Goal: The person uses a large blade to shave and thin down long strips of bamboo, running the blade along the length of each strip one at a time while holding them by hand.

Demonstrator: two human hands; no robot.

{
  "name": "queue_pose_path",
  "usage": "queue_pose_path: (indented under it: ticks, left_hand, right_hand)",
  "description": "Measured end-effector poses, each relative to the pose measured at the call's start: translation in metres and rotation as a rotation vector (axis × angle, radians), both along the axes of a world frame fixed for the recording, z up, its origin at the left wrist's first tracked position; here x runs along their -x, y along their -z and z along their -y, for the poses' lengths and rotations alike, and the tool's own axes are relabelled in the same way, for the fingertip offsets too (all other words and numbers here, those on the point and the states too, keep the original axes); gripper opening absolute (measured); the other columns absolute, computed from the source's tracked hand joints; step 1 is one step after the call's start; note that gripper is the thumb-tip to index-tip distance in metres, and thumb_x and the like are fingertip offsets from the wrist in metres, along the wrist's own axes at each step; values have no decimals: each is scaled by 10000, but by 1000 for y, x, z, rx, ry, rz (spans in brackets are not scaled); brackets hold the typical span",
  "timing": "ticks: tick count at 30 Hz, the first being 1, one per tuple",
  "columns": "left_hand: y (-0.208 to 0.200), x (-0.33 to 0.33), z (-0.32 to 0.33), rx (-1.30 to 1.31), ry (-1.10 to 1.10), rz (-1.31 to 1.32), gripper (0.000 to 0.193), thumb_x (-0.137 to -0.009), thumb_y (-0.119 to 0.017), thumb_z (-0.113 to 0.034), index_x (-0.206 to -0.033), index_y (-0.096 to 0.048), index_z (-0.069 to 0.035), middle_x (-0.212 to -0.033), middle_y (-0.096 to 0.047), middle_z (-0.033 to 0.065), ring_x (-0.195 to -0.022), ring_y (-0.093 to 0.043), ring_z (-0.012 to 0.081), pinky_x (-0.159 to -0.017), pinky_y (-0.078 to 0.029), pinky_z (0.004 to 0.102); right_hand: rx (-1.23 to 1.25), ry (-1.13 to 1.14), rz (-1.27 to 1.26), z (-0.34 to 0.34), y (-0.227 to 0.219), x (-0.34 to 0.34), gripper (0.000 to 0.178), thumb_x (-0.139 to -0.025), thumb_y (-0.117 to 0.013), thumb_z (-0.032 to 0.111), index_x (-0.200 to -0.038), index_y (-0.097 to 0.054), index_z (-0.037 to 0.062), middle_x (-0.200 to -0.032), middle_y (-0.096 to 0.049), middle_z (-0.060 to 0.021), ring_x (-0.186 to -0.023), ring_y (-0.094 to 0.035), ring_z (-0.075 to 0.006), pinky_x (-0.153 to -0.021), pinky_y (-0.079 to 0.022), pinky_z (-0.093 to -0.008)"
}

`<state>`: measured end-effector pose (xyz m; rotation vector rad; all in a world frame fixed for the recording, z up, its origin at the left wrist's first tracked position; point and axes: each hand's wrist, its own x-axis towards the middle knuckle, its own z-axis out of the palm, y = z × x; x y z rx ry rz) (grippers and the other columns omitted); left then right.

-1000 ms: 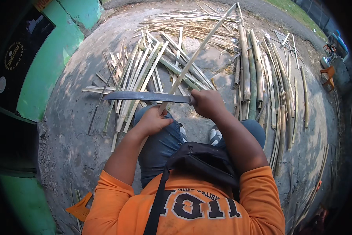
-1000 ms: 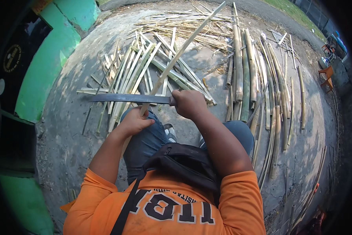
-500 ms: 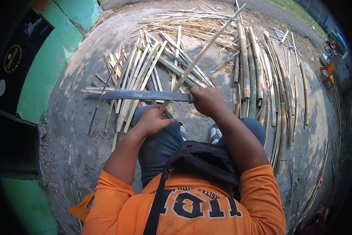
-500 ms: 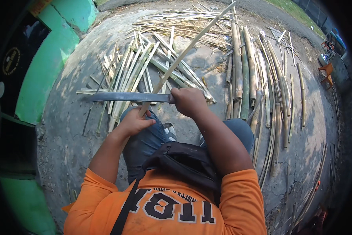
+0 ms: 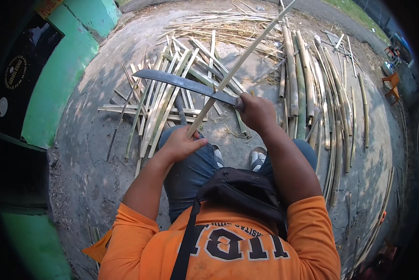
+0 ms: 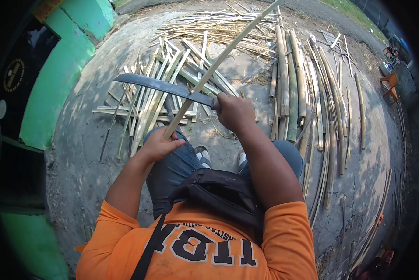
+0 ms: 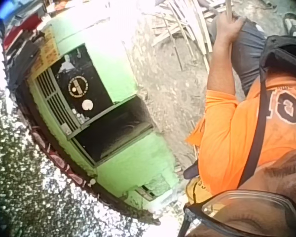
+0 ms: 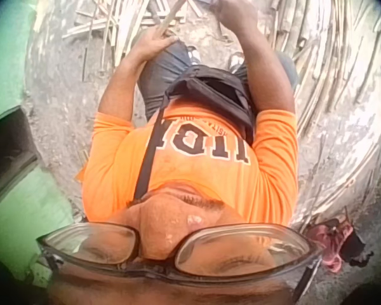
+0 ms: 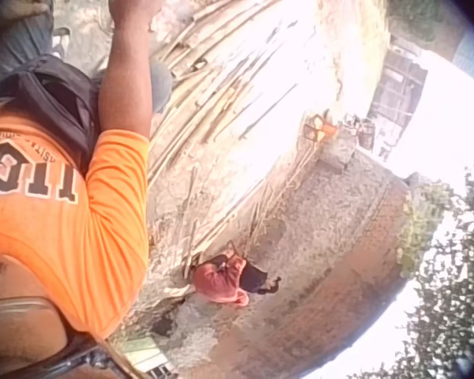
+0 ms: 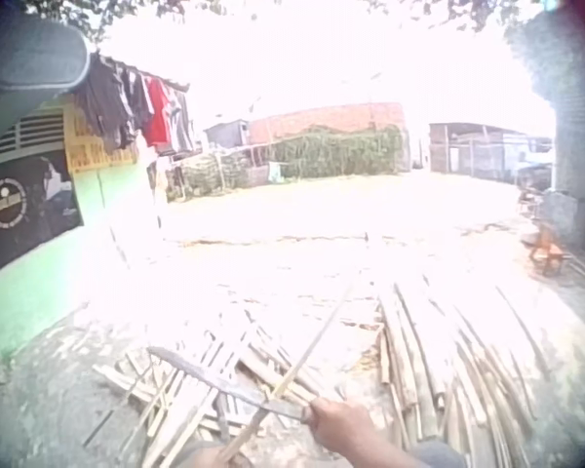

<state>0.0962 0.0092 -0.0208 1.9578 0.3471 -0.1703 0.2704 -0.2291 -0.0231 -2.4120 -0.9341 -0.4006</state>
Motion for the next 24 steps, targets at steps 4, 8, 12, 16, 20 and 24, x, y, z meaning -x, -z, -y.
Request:
queue_pose_path:
  ticks: [4, 8, 12, 16, 20, 24]
  left_hand:
    - [-2, -3, -1, -88, 43, -16, 463, -831, -898, -365, -961, -604, -31, -768, -582, 13, -700, -538, 104, -632, -452, 280]
    - [-4, 1, -6, -127, 97, -44, 445, -861, -871, -358, -962, -590, -28, -779, -585, 25, -721, -540, 106, -645, -460, 294]
    - [-20, 1, 2, 29, 80, 21, 415, -873, -858, -329, -969, -584, -33, -796, -588, 24, -734, -543, 109, -655, -463, 302]
    - [-30, 4, 2, -47, 107, -13, 352, -881, -848, -261, -981, -571, -69, -824, -566, -13, -738, -517, 86, -656, -441, 270]
    - [-23, 12, -2, -75, 70, 29, 329, -883, -830, -247, -948, -574, -52, -783, -581, 8, -715, -526, 95, -643, -460, 301]
    - [-18, 13, 13, -197, -22, 61, 322, -875, -813, -256, -908, -576, -40, -714, -576, 37, -642, -533, 129, -609, -459, 329]
  right_hand:
    - [93, -125, 36, -13, 8, 10, 99, -893, -685, 240, -878, -651, 149, -728, -700, -93, -688, -715, -349, -624, -537, -509]
    - [128, -129, 134, -16, 4, 6, 59, -911, -655, 204, -863, -648, 171, -716, -701, -79, -682, -724, -312, -619, -524, -499]
    - [-4, 31, -23, 1, -1, -12, 74, -889, -697, 228, -875, -661, 165, -756, -722, -106, -712, -715, -354, -646, -537, -514]
    - [-76, 13, 49, 6, -9, -3, 101, -884, -708, 243, -871, -657, 157, -753, -716, -112, -711, -706, -372, -657, -544, -518]
    - [-80, -10, 68, 3, -10, 0, 119, -877, -710, 245, -861, -646, 146, -733, -704, -115, -699, -704, -366, -648, -545, -508]
    - [-89, -74, -3, 4, -16, 1, 174, -848, -747, 285, -865, -650, 143, -729, -694, -115, -716, -705, -371, -664, -548, -504]
